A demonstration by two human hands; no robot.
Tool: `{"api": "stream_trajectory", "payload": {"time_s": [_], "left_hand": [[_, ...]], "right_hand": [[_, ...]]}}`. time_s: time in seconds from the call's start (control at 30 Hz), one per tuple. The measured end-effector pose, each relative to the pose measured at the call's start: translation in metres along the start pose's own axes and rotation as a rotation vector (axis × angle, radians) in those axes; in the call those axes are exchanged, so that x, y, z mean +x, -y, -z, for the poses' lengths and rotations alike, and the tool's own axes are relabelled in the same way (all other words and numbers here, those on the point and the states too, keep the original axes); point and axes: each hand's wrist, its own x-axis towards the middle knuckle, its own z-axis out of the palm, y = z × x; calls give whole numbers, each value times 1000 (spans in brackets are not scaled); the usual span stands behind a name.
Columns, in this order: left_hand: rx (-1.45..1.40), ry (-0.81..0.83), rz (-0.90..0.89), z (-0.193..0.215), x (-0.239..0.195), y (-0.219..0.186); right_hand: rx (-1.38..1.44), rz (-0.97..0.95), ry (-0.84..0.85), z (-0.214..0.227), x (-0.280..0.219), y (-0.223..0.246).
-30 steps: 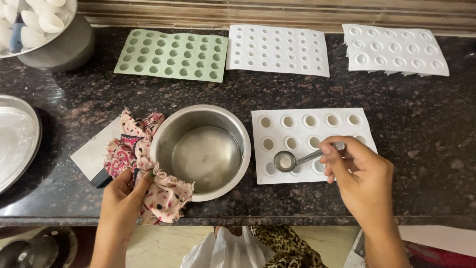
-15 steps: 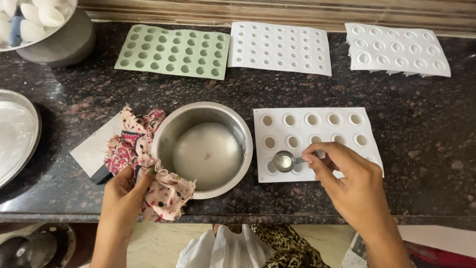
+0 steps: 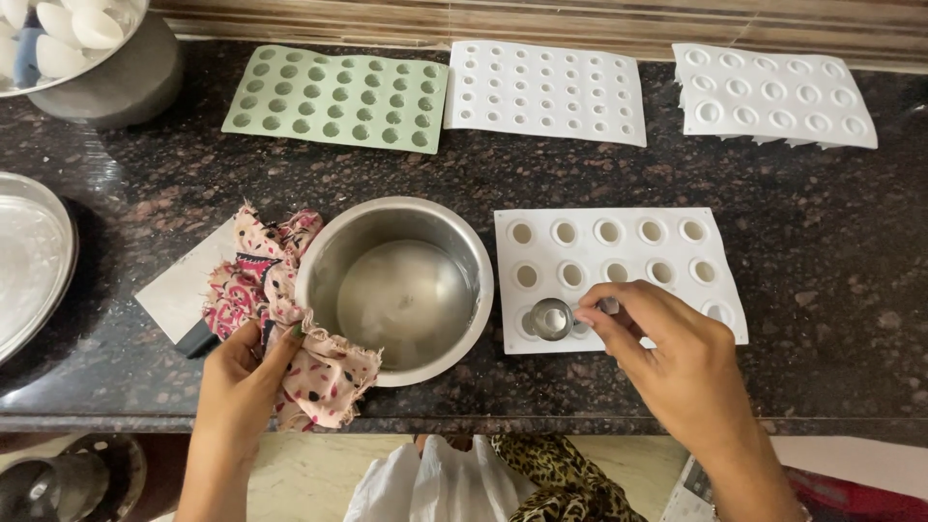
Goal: The person stirs liquid in a metal pot on the kitchen floor with a ladle, lifts the pot using a cloth, and carries it to the counter. They then use a small ladle to spoon liquid from the pot into the cavities of white molds laid out on the counter.
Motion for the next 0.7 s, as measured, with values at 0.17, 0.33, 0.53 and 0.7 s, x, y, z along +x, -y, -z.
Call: {"api": "stream_trajectory", "payload": {"time_s": [0.17, 0.33, 0.53, 0.7], "left_hand": [[7, 15, -20, 1, 1, 1], [19, 8, -9, 0, 0, 0], [51, -12, -10, 4, 4, 11], [27, -9, 14, -1, -1, -1]], "right_hand": [[-29, 31, 50, 1, 7, 9], [-39, 38, 86, -3, 8, 6], [-31, 96, 98, -4, 11, 14], [-59, 115, 116, -4, 15, 20]]}}
